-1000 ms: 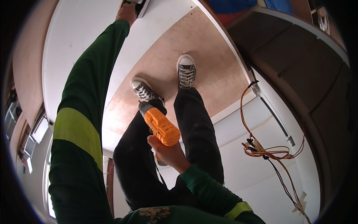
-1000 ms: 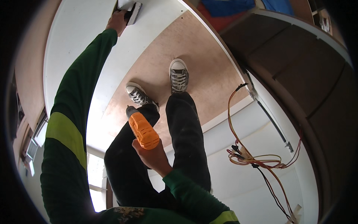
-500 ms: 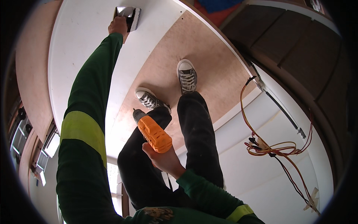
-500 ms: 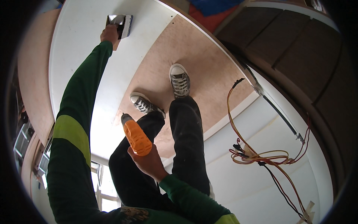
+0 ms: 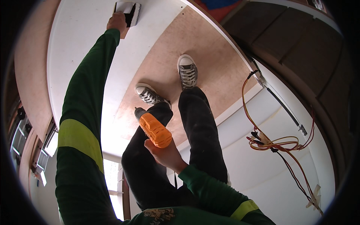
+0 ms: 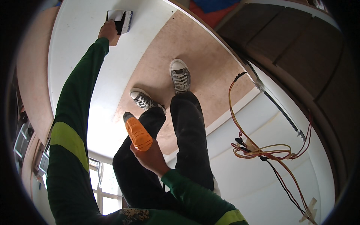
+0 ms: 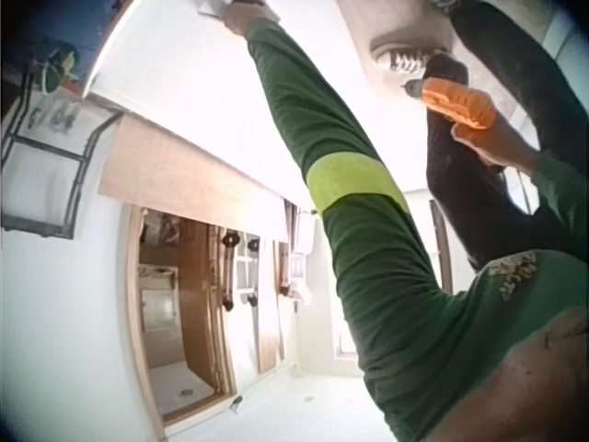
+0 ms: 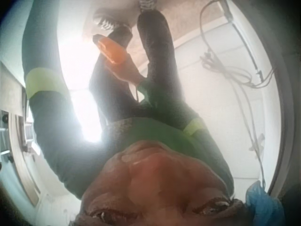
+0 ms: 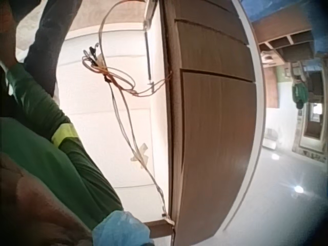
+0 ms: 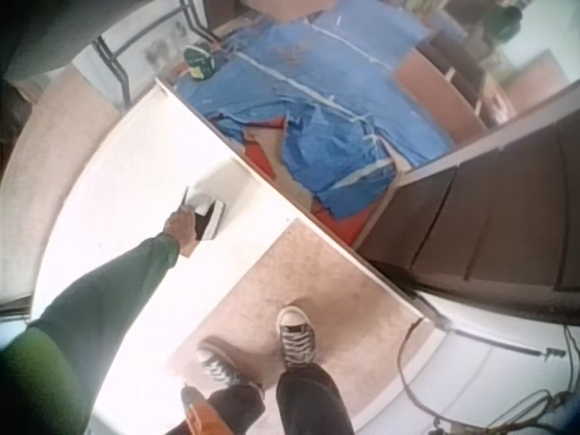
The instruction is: The person assembles a cabinet by securing a wooden panel to the cabinet frame using a cordless drill. They position the panel, align it, and drive screws into pre-drilled holes to attach it firmly.
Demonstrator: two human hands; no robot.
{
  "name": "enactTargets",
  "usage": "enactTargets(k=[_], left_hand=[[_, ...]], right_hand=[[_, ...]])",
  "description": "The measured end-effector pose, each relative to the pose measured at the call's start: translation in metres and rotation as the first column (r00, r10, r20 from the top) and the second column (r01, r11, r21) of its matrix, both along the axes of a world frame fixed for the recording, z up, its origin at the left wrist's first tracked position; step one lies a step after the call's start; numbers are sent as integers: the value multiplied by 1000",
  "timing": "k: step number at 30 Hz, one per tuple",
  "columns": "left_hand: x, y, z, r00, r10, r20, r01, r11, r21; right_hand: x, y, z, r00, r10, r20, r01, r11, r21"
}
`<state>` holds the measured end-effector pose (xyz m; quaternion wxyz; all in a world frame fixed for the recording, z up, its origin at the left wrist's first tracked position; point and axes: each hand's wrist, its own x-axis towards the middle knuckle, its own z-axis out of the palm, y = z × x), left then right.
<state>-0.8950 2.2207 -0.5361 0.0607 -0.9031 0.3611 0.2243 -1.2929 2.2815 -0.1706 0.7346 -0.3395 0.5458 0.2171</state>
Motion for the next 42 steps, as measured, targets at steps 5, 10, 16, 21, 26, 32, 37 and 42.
enactTargets(k=[5,10,16,21,26,32,37,42], left_hand=[[-3,5,18,999,-37,24,36,998,50],[0,14,37,1000,7,-27,-10,996,-93],[-7,33,53,835,360,-416,-512,786,-346],[-48,60,126,-85,150,-985,-993,64,96],[-110,74,246,-405,-371,-836,-913,203,353],[-123,54,366,-335,-355,-873,-886,434,164],[-126,54,422,-138,-176,-975,-791,612,2],[-163,79,380,-100,15,-995,-673,735,79]], right_hand=[[-1,-3,-1,999,-22,-47,25,996,81],[-3,-6,-4,998,39,-54,-35,997,66],[-12,-12,-10,999,37,-1,-37,999,-20],[-20,-17,-16,1000,16,-3,-17,996,-83],[-26,-6,-24,990,-142,-19,140,986,-85],[-40,22,-21,967,-246,70,253,960,-120],[-86,14,-4,974,-227,22,228,965,-131],[-167,-22,-3,999,-6,-54,-5,980,-198]])
